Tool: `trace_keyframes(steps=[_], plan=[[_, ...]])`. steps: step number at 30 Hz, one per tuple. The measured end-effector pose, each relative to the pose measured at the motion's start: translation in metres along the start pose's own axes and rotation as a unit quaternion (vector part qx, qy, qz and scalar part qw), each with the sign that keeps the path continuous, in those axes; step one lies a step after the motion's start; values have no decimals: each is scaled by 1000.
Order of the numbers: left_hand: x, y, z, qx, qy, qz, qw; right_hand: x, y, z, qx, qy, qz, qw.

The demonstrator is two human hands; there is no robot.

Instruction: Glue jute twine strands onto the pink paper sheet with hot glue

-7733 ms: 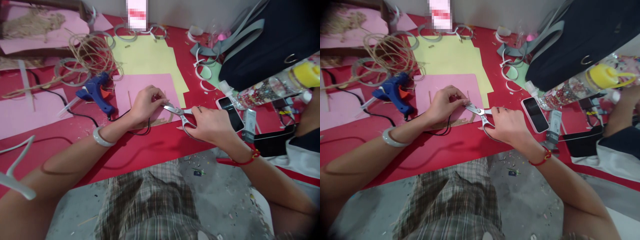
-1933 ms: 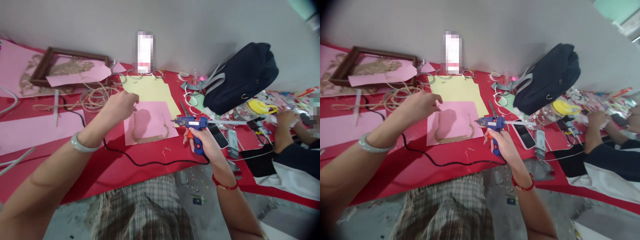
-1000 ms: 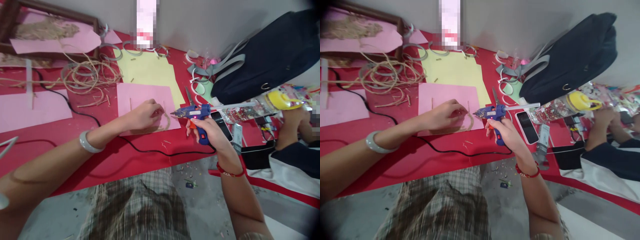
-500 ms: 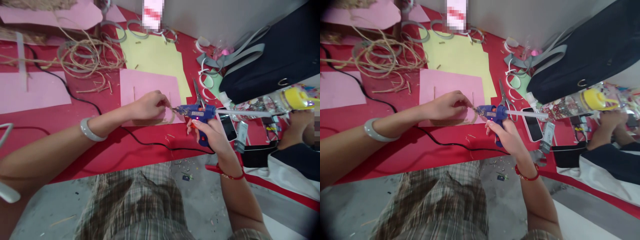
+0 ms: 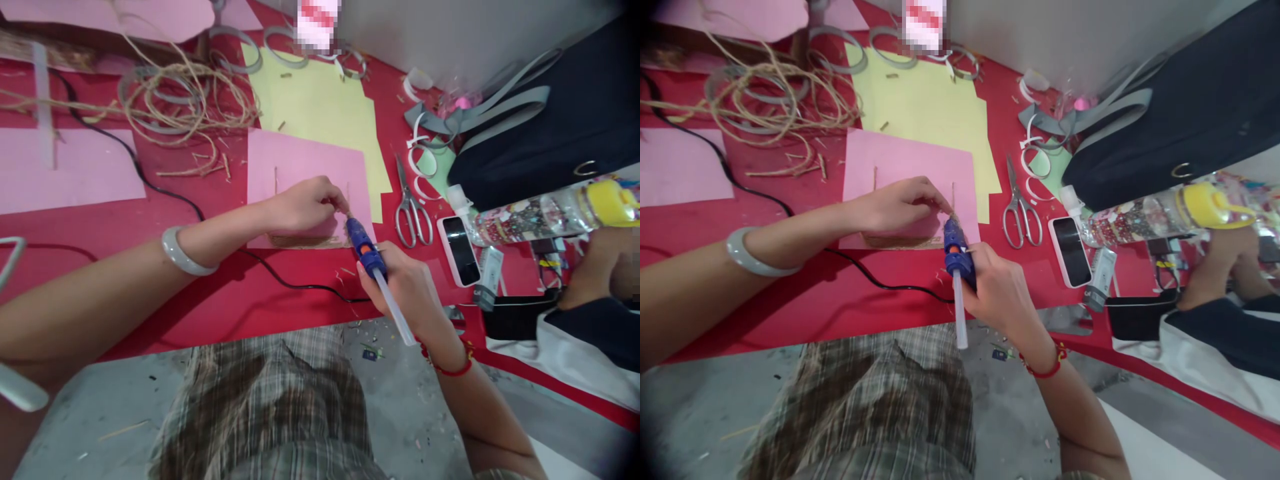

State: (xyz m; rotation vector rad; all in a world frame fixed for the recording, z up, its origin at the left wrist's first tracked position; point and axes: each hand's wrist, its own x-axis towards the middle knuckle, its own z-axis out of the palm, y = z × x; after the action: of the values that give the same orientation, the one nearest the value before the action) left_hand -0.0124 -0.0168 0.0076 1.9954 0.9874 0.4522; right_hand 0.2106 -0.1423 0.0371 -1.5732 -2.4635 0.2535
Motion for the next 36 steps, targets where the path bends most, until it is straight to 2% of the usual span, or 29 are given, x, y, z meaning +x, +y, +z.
trace_keyframes(steps=[4, 9, 15, 24, 27, 32, 36], plan=[[0, -1, 0, 0, 1, -4, 1000, 2, -2, 0, -45, 1, -27, 999], [0, -1, 1, -13, 0, -8, 1000, 1, -2, -1, -39, -2, -39, 998], [0, -2, 2, -36, 7, -4, 999, 1, 2, 0, -17, -27, 3, 999], [1, -4, 5, -70, 22, -2, 997, 2, 6, -1, 47, -8, 34, 998], [3, -3, 5, -105, 41, -16, 993, 1, 4, -2, 62, 14, 40, 997], [5, -2, 2, -184, 85, -54, 978, 0, 3, -3, 105, 2, 69, 992], [6, -4, 0, -206, 87, -61, 973, 1, 5, -6, 133, 11, 108, 985]])
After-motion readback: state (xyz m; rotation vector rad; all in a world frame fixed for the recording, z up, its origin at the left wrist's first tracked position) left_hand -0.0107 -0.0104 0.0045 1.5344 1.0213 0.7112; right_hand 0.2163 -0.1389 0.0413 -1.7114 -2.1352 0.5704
